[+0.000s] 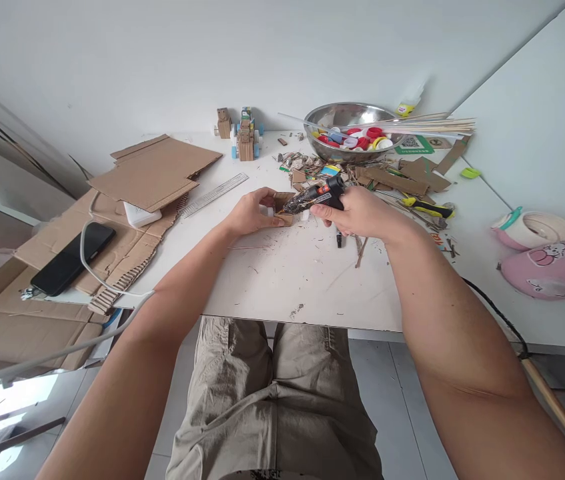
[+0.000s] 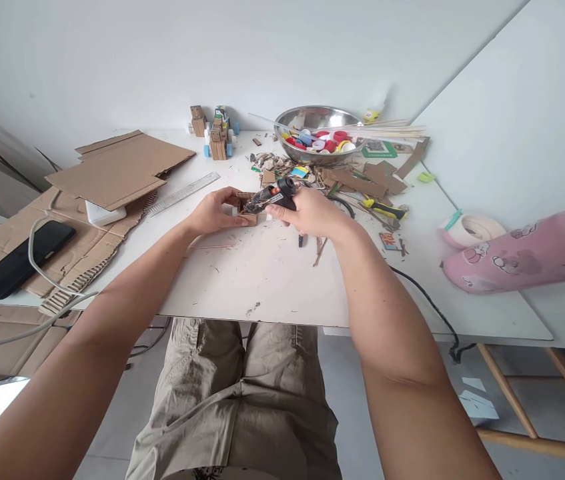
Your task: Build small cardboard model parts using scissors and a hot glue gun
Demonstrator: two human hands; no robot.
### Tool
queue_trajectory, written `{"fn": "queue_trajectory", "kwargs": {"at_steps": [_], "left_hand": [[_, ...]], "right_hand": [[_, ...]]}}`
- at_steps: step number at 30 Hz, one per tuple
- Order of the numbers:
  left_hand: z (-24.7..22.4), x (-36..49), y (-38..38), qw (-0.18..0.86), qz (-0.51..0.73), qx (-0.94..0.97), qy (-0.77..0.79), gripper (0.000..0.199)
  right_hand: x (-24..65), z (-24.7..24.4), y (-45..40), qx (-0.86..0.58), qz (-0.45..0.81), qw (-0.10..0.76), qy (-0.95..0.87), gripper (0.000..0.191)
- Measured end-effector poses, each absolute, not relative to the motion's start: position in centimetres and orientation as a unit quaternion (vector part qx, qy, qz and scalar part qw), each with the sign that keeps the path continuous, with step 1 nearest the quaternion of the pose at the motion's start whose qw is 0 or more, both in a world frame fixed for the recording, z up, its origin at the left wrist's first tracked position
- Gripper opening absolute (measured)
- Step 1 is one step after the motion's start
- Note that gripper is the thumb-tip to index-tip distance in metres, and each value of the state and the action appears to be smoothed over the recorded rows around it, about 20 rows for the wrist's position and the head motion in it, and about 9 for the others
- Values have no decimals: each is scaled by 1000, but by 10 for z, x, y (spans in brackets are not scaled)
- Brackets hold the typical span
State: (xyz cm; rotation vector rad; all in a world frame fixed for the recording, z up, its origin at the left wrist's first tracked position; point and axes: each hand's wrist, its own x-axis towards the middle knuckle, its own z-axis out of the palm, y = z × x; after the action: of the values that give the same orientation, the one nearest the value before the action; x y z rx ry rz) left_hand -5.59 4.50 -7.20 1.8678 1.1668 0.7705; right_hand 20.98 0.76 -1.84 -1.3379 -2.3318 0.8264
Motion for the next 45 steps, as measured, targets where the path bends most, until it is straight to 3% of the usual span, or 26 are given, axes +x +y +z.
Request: {"fn": "queue_trajectory", "kwargs": {"at_steps": [28,45], "left_hand": [[-71,-57,45,385,295,738,470,55],[-70,-57,43,387,300,734,470,55]], "right_hand": [[225,6,-2,-568,317,120,-750,57],[227,-2,3,-529,300,150,-779,62]]}}
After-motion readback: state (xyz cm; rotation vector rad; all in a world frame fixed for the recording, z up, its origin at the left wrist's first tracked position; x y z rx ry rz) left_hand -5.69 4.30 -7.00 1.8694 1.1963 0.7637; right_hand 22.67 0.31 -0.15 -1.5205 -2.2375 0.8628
